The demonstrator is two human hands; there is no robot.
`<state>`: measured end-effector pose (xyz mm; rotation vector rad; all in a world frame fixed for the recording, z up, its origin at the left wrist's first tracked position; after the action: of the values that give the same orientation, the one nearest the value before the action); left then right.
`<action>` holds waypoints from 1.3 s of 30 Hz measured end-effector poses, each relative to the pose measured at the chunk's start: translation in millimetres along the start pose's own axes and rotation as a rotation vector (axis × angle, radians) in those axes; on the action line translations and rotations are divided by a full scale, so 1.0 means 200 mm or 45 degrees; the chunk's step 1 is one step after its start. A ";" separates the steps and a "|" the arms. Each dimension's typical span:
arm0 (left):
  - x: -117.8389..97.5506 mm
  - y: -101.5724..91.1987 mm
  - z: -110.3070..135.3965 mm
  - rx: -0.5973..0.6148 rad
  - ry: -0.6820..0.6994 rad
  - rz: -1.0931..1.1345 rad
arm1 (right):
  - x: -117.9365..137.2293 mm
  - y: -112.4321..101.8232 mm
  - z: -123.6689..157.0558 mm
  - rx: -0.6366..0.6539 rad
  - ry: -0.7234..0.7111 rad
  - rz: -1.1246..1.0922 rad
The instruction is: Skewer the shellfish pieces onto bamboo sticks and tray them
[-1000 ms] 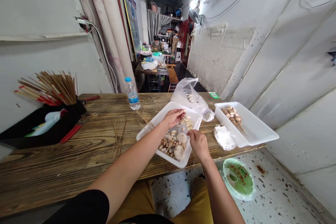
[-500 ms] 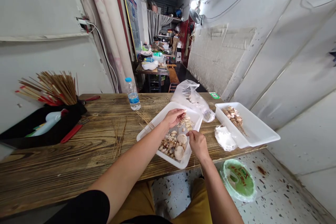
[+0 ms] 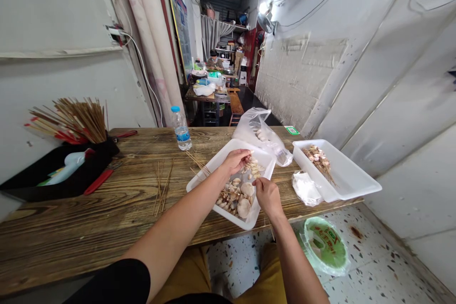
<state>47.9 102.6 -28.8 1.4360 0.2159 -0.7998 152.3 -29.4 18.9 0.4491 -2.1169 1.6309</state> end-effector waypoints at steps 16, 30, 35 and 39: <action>0.01 0.00 0.00 -0.004 -0.035 0.004 | 0.03 0.02 -0.02 -0.021 -0.032 0.161; 0.07 -0.06 0.01 -0.148 -0.151 -0.064 | 0.01 0.00 -0.11 -0.209 -0.008 0.288; 0.02 -0.06 0.01 -0.170 -0.095 0.056 | 0.01 0.04 -0.07 -0.220 -0.108 0.132; 0.03 0.02 0.03 -0.021 -0.145 0.125 | 0.04 0.09 -0.04 -0.158 -0.147 0.123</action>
<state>52.4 94.9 -28.2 1.3708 0.0644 -0.7944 136.7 -16.0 9.8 0.4161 -2.3428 1.5472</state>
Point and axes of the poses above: each hand's wrist, its own z-axis away from the middle knuckle, its own y-axis out of the palm, x = y × z, the point moved 9 cm from there along -z, towards the middle knuckle, and after that the axes turned 13 degrees about z, right-handed, at the moved point
